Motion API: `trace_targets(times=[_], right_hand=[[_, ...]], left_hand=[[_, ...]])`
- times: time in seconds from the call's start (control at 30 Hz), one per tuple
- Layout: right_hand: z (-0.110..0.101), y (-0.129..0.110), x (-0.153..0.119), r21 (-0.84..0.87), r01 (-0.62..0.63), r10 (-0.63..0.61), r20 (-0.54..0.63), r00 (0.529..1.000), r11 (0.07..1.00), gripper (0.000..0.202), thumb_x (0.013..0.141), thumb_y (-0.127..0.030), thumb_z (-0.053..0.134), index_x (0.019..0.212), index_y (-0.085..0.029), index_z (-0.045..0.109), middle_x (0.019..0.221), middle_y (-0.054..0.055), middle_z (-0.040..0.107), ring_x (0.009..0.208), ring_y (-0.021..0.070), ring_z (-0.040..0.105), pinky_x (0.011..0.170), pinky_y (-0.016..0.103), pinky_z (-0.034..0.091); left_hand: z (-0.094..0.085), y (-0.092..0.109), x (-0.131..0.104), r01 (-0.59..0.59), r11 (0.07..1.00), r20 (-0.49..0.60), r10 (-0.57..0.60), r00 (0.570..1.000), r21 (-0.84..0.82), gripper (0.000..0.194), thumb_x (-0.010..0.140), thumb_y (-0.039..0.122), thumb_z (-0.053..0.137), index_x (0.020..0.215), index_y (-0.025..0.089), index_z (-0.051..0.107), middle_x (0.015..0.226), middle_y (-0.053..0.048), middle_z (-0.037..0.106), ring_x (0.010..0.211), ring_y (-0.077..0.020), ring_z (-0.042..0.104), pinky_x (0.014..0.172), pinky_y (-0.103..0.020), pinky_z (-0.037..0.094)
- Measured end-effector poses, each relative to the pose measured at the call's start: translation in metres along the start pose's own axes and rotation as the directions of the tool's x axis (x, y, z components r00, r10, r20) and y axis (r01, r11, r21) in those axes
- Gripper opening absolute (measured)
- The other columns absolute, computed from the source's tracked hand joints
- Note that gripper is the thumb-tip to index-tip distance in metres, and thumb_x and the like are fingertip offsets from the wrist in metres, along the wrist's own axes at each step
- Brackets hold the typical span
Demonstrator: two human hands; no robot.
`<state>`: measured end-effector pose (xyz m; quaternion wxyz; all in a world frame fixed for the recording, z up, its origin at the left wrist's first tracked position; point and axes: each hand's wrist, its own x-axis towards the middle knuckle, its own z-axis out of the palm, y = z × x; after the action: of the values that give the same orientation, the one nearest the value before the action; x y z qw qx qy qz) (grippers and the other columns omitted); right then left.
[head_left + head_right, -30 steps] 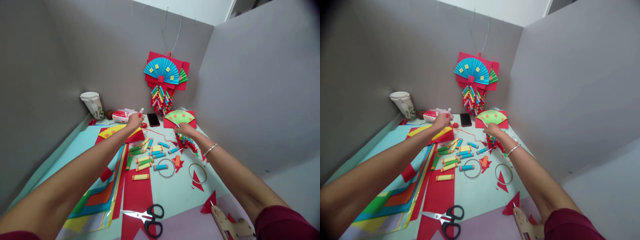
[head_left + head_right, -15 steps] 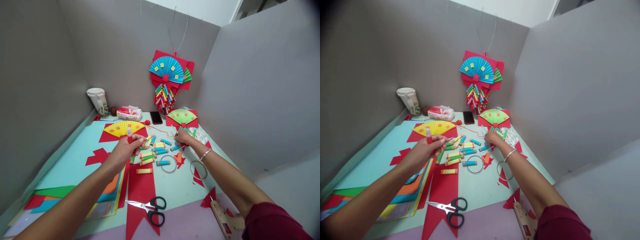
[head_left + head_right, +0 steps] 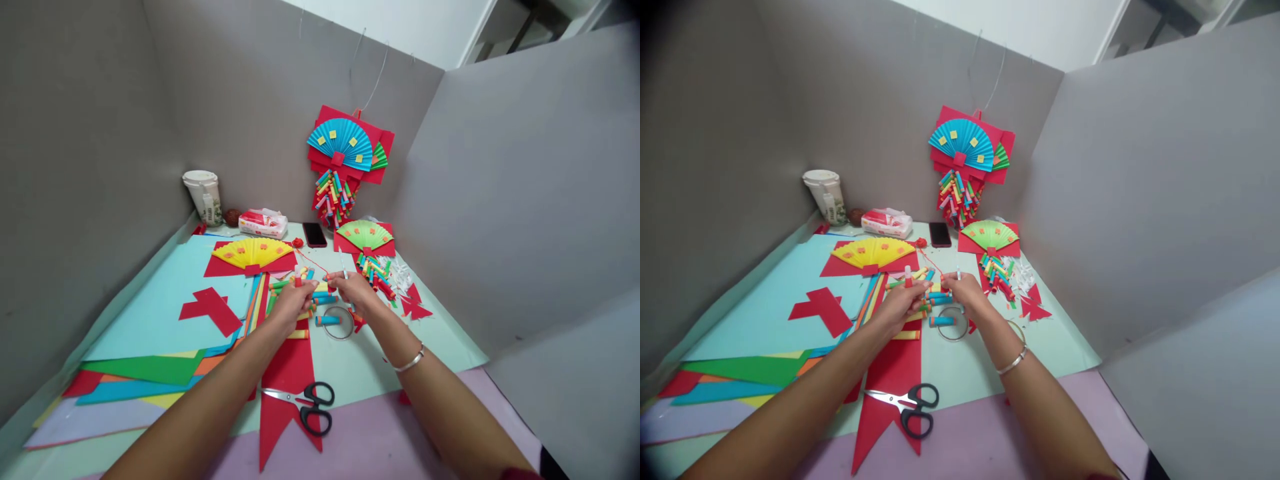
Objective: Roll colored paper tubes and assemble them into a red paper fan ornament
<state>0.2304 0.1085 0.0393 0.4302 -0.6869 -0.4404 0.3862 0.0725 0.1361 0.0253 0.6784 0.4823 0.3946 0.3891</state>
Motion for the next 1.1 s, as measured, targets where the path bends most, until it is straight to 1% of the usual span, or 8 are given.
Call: trace_targets(times=[0.1, 0.17, 0.3, 0.43, 0.63, 0.77, 0.97, 1.1], right_hand=[[0.020, 0.004, -0.017, 0.099, 0.003, -0.004, 0.012, 1.000, 0.995, 0.027, 0.068, -0.030, 0.061, 0.091, -0.017, 0.066, 0.060, -0.005, 0.058, 0.043, 0.0077, 0.039, 0.044, 0.021, 0.033], [0.031, 0.005, -0.026, 0.142, 0.005, -0.008, 0.022, 1.000, 0.990, 0.028, 0.068, -0.029, 0.060, 0.092, -0.017, 0.066, 0.061, -0.004, 0.058, 0.045, 0.0083, 0.042, 0.045, 0.021, 0.035], [0.044, 0.008, -0.035, 0.176, 0.018, -0.021, 0.016, 1.000, 0.984, 0.030, 0.066, -0.026, 0.059, 0.095, -0.017, 0.065, 0.064, -0.003, 0.061, 0.051, 0.0103, 0.048, 0.050, 0.022, 0.039], [0.044, 0.014, -0.036, 0.164, 0.041, -0.042, -0.002, 0.999, 0.986, 0.029, 0.068, -0.030, 0.063, 0.095, -0.018, 0.065, 0.065, -0.004, 0.061, 0.053, 0.0110, 0.049, 0.053, 0.023, 0.040], [0.038, 0.018, -0.036, 0.130, 0.091, -0.080, -0.093, 0.993, 0.987, 0.026, 0.076, -0.042, 0.060, 0.088, -0.020, 0.068, 0.076, -0.001, 0.065, 0.064, 0.0141, 0.054, 0.060, 0.025, 0.042], [0.039, 0.016, -0.034, 0.115, 0.106, -0.095, -0.094, 0.991, 0.988, 0.028, 0.077, -0.045, 0.062, 0.084, -0.020, 0.070, 0.072, -0.002, 0.065, 0.066, 0.0146, 0.054, 0.064, 0.026, 0.041], [0.040, 0.019, -0.031, 0.143, 0.083, -0.071, -0.085, 0.994, 0.986, 0.025, 0.076, -0.044, 0.062, 0.079, -0.019, 0.067, 0.061, -0.004, 0.058, 0.057, 0.0124, 0.048, 0.057, 0.024, 0.038], [0.039, 0.022, -0.030, 0.174, 0.071, -0.059, -0.072, 0.996, 0.982, 0.028, 0.076, -0.047, 0.063, 0.080, -0.019, 0.066, 0.058, -0.004, 0.055, 0.053, 0.0120, 0.046, 0.051, 0.023, 0.036]], left_hand=[[-0.003, -0.006, -0.004, 0.001, 1.000, -0.017, -0.001, 1.000, 0.009, 0.031, 0.067, 0.040, 0.072, 0.059, 0.018, 0.051, 0.044, 0.009, 0.036, 0.039, -0.0045, 0.027, 0.040, -0.020, 0.016], [-0.006, -0.008, -0.007, 0.003, 1.000, -0.026, -0.003, 1.000, 0.017, 0.029, 0.068, 0.039, 0.072, 0.059, 0.018, 0.052, 0.043, 0.009, 0.035, 0.039, -0.0046, 0.026, 0.040, -0.020, 0.016], [-0.012, -0.011, -0.011, 0.019, 0.999, -0.027, -0.018, 0.999, 0.026, 0.030, 0.067, 0.039, 0.072, 0.060, 0.019, 0.051, 0.045, 0.009, 0.033, 0.039, -0.0049, 0.026, 0.040, -0.021, 0.015], [-0.015, -0.012, -0.014, 0.032, 0.999, -0.039, -0.030, 0.999, 0.038, 0.030, 0.068, 0.035, 0.070, 0.056, 0.019, 0.047, 0.045, 0.009, 0.033, 0.040, -0.0054, 0.026, 0.041, -0.022, 0.015], [-0.012, -0.010, -0.017, 0.023, 0.998, -0.036, -0.021, 0.999, 0.051, 0.031, 0.068, 0.033, 0.069, 0.054, 0.020, 0.045, 0.044, 0.008, 0.035, 0.040, -0.0064, 0.028, 0.042, -0.023, 0.017], [-0.010, -0.012, -0.016, 0.026, 0.999, -0.028, -0.025, 0.999, 0.040, 0.028, 0.068, 0.034, 0.068, 0.057, 0.020, 0.046, 0.045, 0.008, 0.036, 0.040, -0.0066, 0.027, 0.042, -0.023, 0.015], [-0.009, -0.015, -0.015, 0.029, 1.000, 0.009, -0.029, 1.000, 0.010, 0.028, 0.069, 0.034, 0.068, 0.058, 0.020, 0.046, 0.046, 0.009, 0.036, 0.039, -0.0058, 0.025, 0.041, -0.022, 0.014], [-0.010, -0.014, -0.014, 0.035, 0.999, 0.029, -0.035, 0.999, -0.005, 0.028, 0.071, 0.033, 0.066, 0.057, 0.019, 0.046, 0.046, 0.008, 0.034, 0.040, -0.0060, 0.027, 0.041, -0.022, 0.016]])
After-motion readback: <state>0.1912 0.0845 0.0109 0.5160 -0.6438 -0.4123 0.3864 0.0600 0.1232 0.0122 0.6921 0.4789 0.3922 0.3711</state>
